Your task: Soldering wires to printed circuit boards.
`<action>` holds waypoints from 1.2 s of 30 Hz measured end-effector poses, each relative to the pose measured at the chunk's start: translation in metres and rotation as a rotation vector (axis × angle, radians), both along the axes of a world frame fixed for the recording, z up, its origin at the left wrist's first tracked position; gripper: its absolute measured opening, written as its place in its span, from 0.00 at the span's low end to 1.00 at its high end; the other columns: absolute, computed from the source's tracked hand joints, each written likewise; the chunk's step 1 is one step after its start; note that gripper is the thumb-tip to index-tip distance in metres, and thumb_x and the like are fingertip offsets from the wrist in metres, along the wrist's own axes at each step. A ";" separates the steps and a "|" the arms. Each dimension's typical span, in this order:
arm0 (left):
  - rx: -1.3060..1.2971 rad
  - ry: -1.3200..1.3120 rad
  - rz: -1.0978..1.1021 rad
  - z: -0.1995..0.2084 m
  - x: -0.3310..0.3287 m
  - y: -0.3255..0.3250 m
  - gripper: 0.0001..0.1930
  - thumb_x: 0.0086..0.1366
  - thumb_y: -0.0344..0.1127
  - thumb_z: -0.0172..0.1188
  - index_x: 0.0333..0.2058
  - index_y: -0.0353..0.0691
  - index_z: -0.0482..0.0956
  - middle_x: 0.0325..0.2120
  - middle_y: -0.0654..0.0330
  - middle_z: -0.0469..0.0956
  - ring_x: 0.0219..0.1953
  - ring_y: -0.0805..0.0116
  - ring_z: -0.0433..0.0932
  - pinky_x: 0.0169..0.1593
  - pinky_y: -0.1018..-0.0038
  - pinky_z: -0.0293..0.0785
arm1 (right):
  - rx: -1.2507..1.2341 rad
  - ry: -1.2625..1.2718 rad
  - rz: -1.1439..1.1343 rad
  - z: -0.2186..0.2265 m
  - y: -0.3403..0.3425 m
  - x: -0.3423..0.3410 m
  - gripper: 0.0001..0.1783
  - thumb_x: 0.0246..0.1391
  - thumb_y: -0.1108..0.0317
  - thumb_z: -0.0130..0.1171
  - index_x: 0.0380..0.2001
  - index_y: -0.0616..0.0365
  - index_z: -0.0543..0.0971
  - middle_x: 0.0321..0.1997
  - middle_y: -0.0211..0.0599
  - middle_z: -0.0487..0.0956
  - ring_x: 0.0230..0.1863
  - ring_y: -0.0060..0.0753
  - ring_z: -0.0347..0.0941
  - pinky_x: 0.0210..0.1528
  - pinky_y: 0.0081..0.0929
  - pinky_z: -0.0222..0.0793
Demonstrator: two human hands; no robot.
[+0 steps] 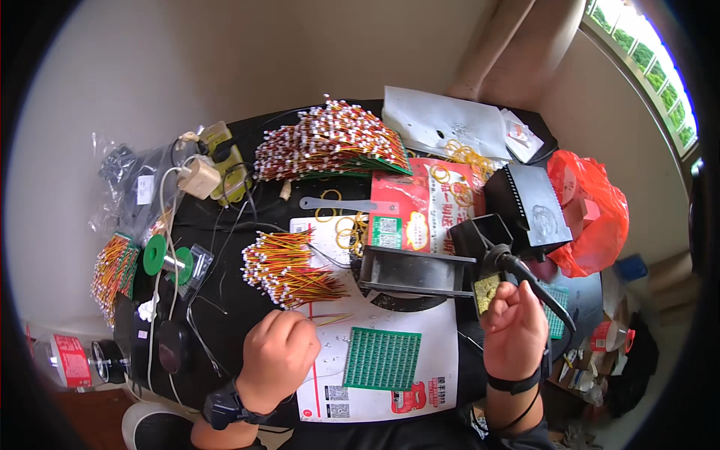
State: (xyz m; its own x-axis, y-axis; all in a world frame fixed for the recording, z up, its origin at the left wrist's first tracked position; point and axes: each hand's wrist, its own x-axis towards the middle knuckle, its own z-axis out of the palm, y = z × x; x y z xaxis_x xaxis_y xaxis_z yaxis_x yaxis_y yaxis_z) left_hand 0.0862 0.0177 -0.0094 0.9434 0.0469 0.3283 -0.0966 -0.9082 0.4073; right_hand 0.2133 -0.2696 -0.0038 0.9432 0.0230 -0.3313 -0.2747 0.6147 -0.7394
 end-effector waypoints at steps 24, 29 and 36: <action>-0.072 -0.019 0.168 -0.004 -0.010 0.015 0.06 0.51 0.20 0.64 0.28 0.36 0.79 0.27 0.56 0.77 0.30 0.52 0.78 0.34 0.62 0.76 | 0.110 -0.772 -0.026 0.031 -0.069 0.014 0.11 0.71 0.62 0.52 0.41 0.59 0.69 0.27 0.31 0.66 0.25 0.23 0.56 0.29 0.24 0.55; -0.109 -0.012 0.208 -0.002 -0.011 0.020 0.06 0.52 0.20 0.64 0.29 0.35 0.79 0.28 0.54 0.78 0.31 0.51 0.79 0.36 0.62 0.77 | -0.064 -0.994 -0.076 0.003 -0.017 -0.004 0.17 0.72 0.56 0.50 0.45 0.61 0.68 0.38 0.35 0.66 0.32 0.24 0.57 0.37 0.21 0.58; -0.183 -0.022 0.133 -0.006 -0.010 0.017 0.07 0.53 0.20 0.64 0.31 0.35 0.79 0.28 0.54 0.79 0.31 0.51 0.79 0.36 0.62 0.77 | -0.473 -1.016 -0.246 -0.007 -0.034 -0.016 0.19 0.71 0.54 0.49 0.46 0.61 0.69 0.32 0.30 0.60 0.34 0.25 0.55 0.38 0.25 0.54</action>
State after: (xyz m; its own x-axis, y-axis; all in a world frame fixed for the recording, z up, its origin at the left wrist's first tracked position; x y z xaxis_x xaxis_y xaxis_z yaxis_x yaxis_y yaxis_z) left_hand 0.0758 0.0350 -0.0158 0.9176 0.2314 0.3232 0.0086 -0.8244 0.5659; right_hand 0.1970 -0.3040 -0.0113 0.7418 -0.1226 0.6594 0.6702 0.1708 -0.7222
